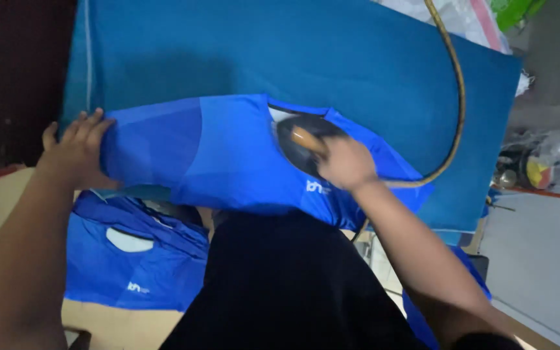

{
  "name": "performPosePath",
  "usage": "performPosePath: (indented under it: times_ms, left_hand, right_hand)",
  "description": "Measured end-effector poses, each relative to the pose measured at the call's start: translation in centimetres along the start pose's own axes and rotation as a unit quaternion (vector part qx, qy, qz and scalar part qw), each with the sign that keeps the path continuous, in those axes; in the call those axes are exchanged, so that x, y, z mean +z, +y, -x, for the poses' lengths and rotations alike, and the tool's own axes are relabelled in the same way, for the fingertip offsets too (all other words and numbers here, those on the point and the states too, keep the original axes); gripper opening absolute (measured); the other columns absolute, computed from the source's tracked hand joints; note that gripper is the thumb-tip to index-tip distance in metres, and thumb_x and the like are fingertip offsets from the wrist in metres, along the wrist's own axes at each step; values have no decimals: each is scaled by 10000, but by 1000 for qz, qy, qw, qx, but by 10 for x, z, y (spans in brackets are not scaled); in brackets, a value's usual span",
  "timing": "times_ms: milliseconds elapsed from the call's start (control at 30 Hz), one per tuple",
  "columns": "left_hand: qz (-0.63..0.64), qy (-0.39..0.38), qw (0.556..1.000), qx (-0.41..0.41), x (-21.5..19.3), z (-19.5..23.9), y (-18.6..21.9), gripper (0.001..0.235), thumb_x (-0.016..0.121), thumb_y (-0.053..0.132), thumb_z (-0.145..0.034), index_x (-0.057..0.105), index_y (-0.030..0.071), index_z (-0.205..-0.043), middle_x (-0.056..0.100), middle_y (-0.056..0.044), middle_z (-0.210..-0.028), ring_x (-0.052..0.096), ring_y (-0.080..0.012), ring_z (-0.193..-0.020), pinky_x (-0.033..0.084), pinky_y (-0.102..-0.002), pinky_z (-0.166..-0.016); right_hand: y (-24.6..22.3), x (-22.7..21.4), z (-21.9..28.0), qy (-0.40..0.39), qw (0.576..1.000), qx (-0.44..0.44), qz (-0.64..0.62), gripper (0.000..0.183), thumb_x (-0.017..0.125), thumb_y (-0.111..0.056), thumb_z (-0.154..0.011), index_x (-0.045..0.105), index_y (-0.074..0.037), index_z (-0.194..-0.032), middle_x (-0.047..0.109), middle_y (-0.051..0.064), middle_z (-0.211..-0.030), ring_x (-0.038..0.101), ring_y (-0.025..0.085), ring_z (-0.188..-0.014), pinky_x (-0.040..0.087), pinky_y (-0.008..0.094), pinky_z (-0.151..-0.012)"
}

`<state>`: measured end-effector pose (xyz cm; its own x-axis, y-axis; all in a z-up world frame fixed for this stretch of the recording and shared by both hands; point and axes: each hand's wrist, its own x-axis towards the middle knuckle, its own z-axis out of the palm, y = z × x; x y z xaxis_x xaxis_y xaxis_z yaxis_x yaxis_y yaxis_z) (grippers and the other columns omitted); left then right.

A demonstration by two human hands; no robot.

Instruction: Iron several blue t-shirts on an ironing board using a steam iron.

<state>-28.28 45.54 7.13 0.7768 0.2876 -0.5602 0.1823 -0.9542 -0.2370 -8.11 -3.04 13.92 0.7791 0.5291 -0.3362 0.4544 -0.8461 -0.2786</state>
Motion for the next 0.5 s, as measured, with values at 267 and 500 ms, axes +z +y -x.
performPosePath:
  times_ms: [267, 500]
  left_hand:
    - [-13, 32, 999, -37, 5, -33, -9, 1579, 981, 635, -286, 253, 282, -1643, 137, 2, -1747, 207, -220, -1568, 172, -598, -1198]
    - [56, 85, 986, -131, -20, -23, 36, 905, 753, 488, -836, 396, 145, -1594, 348, -148, -1663, 470, -409, -1398, 391, -598, -1099]
  right_hand:
    - [245, 90, 138, 24, 927, 372, -52, 435, 696, -375, -827, 743, -65, -1128, 713, 286, -1090, 671, 468, -1060, 532, 535, -938]
    - [286, 55, 158, 95, 867, 489, 12, 568, 686, -272, -806, 612, -54, -1326, 706, 297, -1077, 677, 475, -1023, 533, 553, -873]
